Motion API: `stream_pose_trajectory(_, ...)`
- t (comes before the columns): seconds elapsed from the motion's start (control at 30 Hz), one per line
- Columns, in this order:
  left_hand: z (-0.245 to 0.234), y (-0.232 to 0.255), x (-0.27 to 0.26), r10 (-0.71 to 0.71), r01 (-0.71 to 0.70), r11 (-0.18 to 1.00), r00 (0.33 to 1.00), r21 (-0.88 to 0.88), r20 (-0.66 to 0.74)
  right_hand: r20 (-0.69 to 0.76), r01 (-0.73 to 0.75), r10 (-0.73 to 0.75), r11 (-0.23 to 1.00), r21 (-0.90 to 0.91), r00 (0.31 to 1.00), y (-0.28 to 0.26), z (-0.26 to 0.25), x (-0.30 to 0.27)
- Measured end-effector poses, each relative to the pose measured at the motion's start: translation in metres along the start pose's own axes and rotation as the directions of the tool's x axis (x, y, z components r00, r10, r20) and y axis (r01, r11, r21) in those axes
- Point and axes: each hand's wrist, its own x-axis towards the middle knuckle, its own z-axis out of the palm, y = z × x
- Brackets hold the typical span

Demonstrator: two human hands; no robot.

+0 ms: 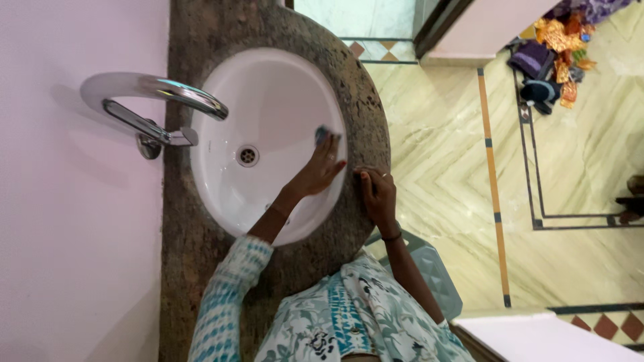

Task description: The person scrubs the interior of a white bathroom sink using a small abrasive pad. They repeatedly wipe the basin and the surrounding granite countertop, occasionally rinsing the pad under the faucet.

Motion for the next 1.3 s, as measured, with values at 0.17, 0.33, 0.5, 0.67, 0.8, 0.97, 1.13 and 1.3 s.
stream_pose_trajectory(0.17,-0.017,-0.036,0.084,0.110,0.009,0.932,0.946,0.363,-0.305,0.012,-0.002,0.001,0.999,0.049,1.000,0.001,-0.001,0.006)
stream_pose_trajectory(0.33,-0.071,-0.079,0.122,0.024,0.215,0.808,0.919,0.549,-0.394,0.012,0.051,-0.051,0.999,-0.017,0.999,-0.003,-0.002,0.006)
stream_pose_trajectory(0.5,-0.127,-0.122,0.114,-0.164,0.458,0.697,0.851,0.552,-0.499,0.009,0.032,-0.032,0.999,0.011,0.999,-0.005,-0.003,0.007)
stream_pose_trajectory(0.67,-0.149,-0.150,0.041,-0.108,0.505,0.756,0.724,0.417,-0.682,0.004,-0.020,0.020,1.000,-0.010,1.000,-0.001,-0.001,0.005)
stream_pose_trajectory(0.8,-0.133,-0.135,-0.041,-0.077,0.587,0.655,0.678,0.476,-0.731,0.025,0.115,-0.112,0.979,-0.169,0.993,0.006,0.007,0.002)
stream_pose_trajectory(0.97,-0.105,-0.086,-0.108,-0.357,0.762,0.410,0.640,0.502,-0.681,0.123,0.192,-0.157,0.909,-0.369,0.980,0.022,0.012,0.005)
stream_pose_trajectory(1.13,-0.066,-0.024,-0.189,-0.330,0.735,0.416,0.671,0.536,-0.664,0.108,0.177,-0.148,0.921,-0.347,0.983,0.033,0.016,0.002)
stream_pose_trajectory(1.3,-0.024,0.036,-0.222,-0.412,0.749,0.468,0.655,0.469,-0.634,0.091,0.198,-0.177,0.918,-0.344,0.980,0.037,0.018,0.004)
